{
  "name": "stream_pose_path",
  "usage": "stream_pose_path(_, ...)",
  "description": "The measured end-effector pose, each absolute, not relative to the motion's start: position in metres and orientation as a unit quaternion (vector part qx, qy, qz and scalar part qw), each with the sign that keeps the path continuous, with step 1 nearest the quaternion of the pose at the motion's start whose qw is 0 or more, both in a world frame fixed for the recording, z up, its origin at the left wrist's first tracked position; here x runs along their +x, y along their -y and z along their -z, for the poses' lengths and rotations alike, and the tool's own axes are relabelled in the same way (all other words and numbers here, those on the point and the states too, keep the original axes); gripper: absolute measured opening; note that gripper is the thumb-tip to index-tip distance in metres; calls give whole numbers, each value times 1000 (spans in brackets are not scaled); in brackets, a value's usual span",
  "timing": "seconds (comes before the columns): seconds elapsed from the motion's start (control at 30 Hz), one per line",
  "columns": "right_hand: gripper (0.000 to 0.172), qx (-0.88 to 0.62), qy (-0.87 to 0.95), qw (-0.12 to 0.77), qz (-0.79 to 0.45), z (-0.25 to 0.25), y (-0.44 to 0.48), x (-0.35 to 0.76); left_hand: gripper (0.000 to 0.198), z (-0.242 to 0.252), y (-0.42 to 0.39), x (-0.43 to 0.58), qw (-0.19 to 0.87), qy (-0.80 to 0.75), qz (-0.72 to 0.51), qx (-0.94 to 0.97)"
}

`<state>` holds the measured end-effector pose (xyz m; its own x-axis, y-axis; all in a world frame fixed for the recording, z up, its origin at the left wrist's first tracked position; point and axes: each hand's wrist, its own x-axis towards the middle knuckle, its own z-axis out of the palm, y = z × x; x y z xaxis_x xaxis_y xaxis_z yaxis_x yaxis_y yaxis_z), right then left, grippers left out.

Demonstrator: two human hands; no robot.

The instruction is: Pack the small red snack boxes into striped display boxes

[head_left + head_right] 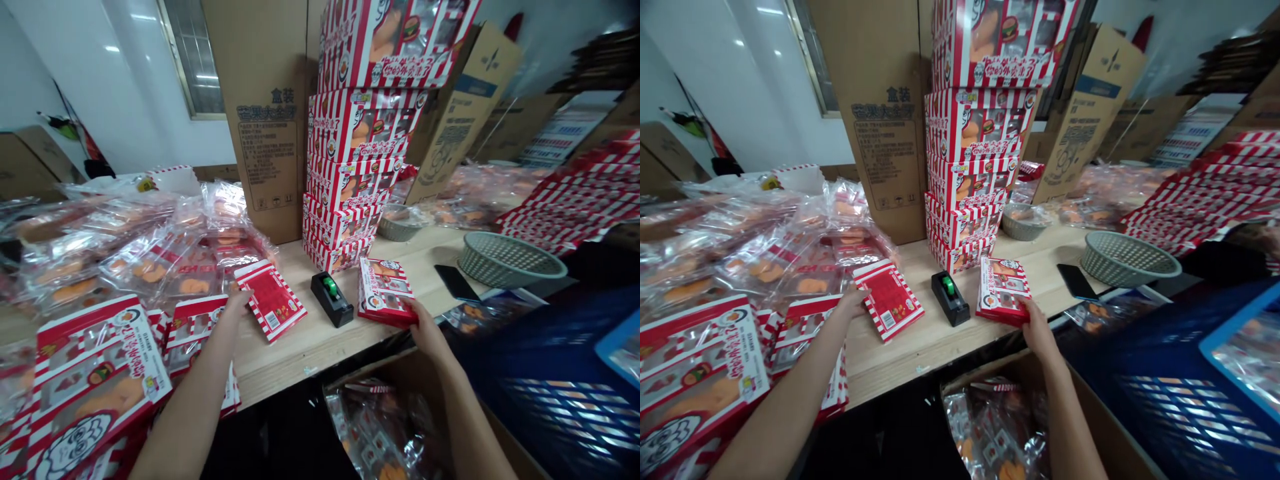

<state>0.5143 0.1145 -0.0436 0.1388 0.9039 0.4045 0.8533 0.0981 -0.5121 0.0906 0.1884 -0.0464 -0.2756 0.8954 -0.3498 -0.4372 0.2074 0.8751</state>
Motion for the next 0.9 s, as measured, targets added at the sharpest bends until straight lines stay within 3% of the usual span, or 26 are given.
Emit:
stream_pose_path(0.07,61,-700,639,318,-25,42,-111,510,15,39,-183,86,567,-541,-581,221)
stream_pose_path(0.17,57,-754,587,289,47,30,-107,495,30,26,-162,83,551,-514,-602,262)
stream_pose_path(0.27,46,-688,619,376,52,15,-106,457,39,19,-129,87,544,-459,-619,332)
stream_pose_path(0.4,47,-478,705,497,-163,8,-103,367,48,19,-86,97,535,-394,-592,457)
stream_pose_path(0.53,48,-343,659,575,-341,15,-98,287,45,17,-71,106,427,-474,-609,471)
stream_pose_path(0.63,34,-333,648,621,-289,15,-93,265,35,13,-73,112,345,-539,-654,403)
stream_pose_path(0.73,17,-347,686,602,-213,9,-87,267,28,10,-76,117,279,-569,-661,401)
stream_pose_path(0.9,19,-358,691,572,-259,-1,-81,277,32,7,-70,119,250,-541,-660,457)
